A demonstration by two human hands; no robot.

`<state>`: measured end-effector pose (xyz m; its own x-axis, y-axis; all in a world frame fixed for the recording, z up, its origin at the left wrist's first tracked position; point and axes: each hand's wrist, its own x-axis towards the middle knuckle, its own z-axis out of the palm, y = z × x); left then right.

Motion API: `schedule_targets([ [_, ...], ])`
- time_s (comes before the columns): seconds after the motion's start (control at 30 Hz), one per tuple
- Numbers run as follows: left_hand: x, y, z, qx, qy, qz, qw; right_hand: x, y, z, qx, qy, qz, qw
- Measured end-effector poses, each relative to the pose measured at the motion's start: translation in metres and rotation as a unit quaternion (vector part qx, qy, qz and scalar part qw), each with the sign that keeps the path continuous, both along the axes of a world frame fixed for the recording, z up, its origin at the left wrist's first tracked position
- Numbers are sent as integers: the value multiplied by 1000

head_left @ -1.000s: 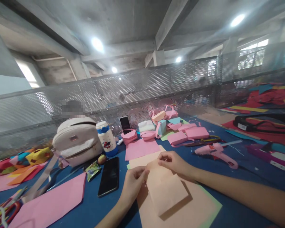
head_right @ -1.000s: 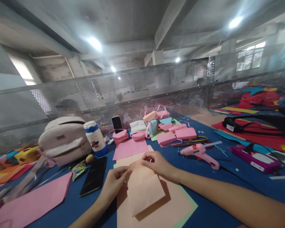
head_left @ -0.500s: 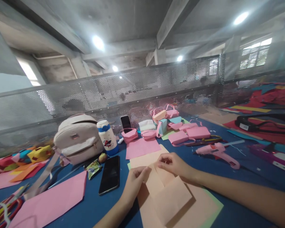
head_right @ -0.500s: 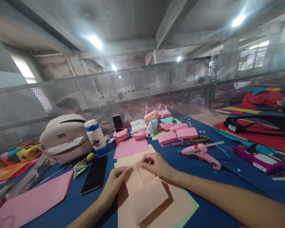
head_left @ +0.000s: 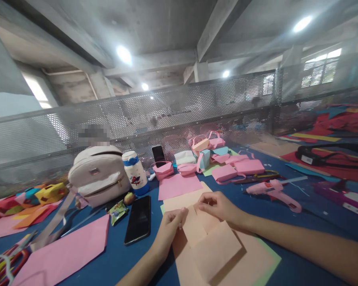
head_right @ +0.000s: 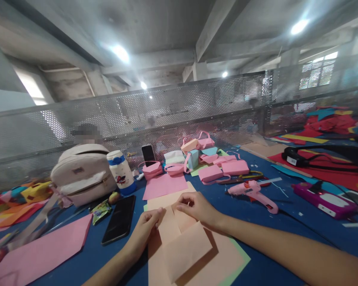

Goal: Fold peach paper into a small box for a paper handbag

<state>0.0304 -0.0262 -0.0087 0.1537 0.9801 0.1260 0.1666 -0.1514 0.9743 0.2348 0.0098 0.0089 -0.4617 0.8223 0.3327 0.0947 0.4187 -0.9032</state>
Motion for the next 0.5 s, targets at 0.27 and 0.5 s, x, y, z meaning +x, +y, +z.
schedule_targets([
  [0.27,4,-2,9,25,29,19,999,-1,-7,6,-21,-3,2,1000],
  [0.5,6,-3,9,40,46,30,998,-1,-8,7,-20,-6,-2,1000],
])
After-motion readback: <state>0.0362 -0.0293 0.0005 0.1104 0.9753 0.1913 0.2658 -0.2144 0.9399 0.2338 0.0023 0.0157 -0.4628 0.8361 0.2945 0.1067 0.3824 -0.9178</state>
